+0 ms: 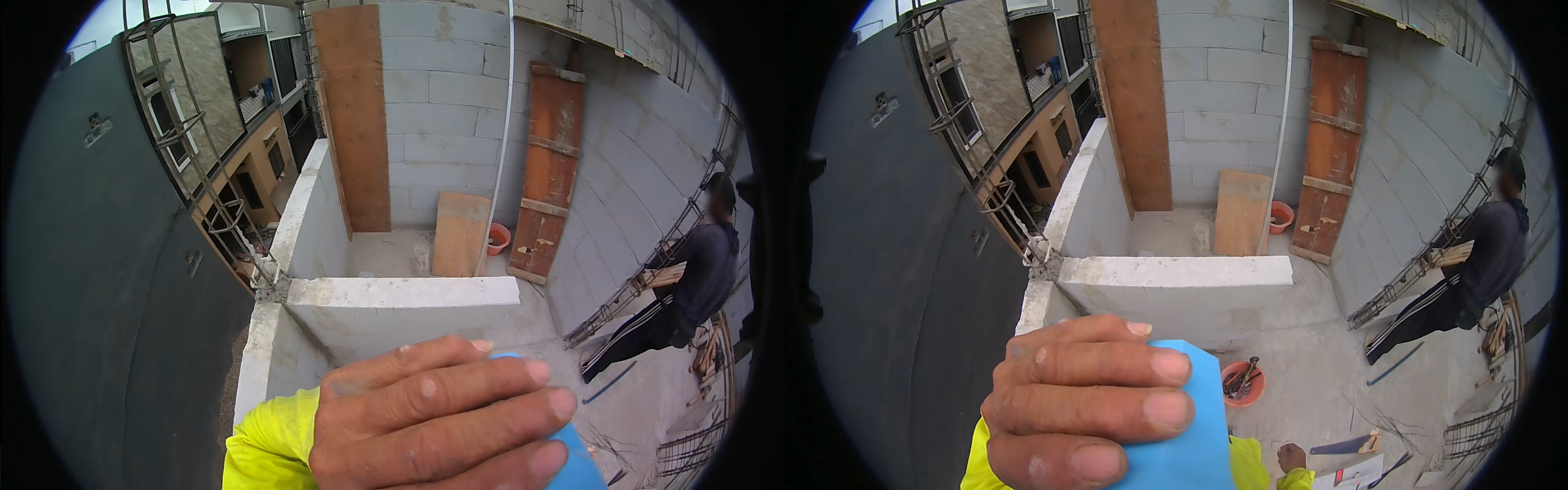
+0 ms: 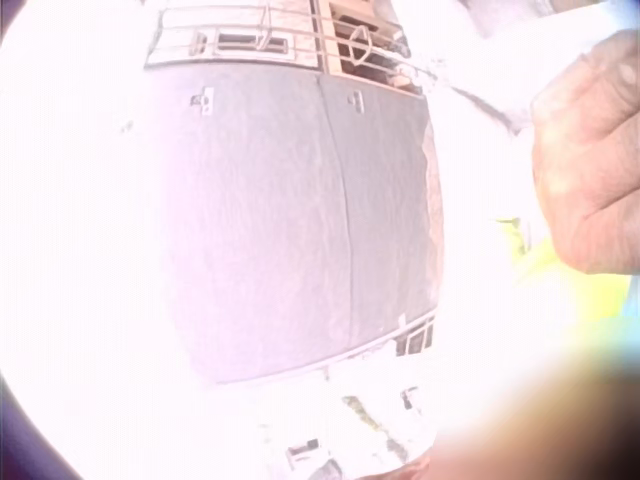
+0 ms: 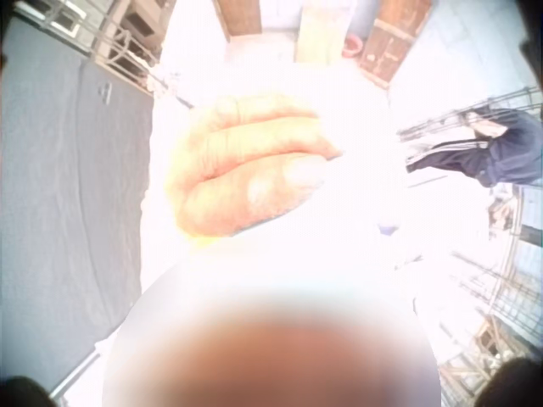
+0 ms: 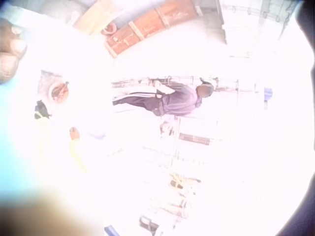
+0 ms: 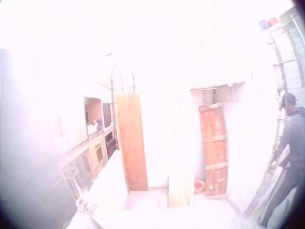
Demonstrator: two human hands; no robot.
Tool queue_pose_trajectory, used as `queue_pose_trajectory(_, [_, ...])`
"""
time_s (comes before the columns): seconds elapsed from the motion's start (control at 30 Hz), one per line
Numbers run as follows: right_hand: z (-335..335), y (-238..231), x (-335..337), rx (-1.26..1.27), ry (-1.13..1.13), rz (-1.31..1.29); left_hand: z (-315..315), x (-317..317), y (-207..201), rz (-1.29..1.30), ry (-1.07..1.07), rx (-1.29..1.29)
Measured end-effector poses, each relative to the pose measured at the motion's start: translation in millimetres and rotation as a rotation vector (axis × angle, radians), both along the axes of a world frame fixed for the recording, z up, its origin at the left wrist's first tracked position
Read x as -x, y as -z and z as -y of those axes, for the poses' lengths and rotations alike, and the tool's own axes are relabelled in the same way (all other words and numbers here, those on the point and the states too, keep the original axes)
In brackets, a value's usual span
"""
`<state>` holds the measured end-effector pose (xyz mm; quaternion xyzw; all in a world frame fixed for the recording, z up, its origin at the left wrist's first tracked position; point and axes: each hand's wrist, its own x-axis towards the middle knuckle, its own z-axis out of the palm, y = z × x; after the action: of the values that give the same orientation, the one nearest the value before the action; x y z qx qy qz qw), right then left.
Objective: The person positions a wooden board against a concrete wall and uses a hammer to drive nails into it, securing the board as part of a formwork assembly. The person then walks along the wall and picks up a blue cup.
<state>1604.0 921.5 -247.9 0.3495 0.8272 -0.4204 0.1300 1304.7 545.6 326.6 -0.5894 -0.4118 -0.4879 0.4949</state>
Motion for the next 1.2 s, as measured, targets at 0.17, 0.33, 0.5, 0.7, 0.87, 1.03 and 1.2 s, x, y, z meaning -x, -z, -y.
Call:
queue_pose_trajectory(0.17, [-1.3,3.8,6.2,-0.048,-0.035,-0.006,8.4,7.7,-9.3,-0.099,-0.07,0.03])
queue_pose_trajectory(0.33, [0.2,-1.4,18.4,-0.274,-0.277,-0.018,11.1,11.0,-16.6,-0.157,-0.098,0.03])
queue_pose_trajectory(0.5, [-0.2,-14.4,26.5,-0.181,-0.217,0.053,12.5,14.2,-26.3,-0.201,-0.108,0.025])
queue_pose_trajectory(0.7, [-10.8,7.1,20.7,-0.298,-0.385,0.044,12.2,7.8,-31.3,-0.183,-0.121,0.046])
queue_pose_trajectory(0.87, [-22.5,42.1,7.0,-0.514,-0.682,-0.004,3.0,15.8,-34.2,-0.236,-0.145,-0.039])
queue_pose_trajectory(1.03, [-13.5,27.4,1.8,-0.392,-0.423,-0.024,-4.2,-30.1,-23.8,0.476,-0.142,-0.012])
queue_pose_trajectory(1.2, [5.9,-27.1,2.3,-0.129,-0.082,0.075,23.1,-21.8,11.7,0.68,-0.053,0.368])
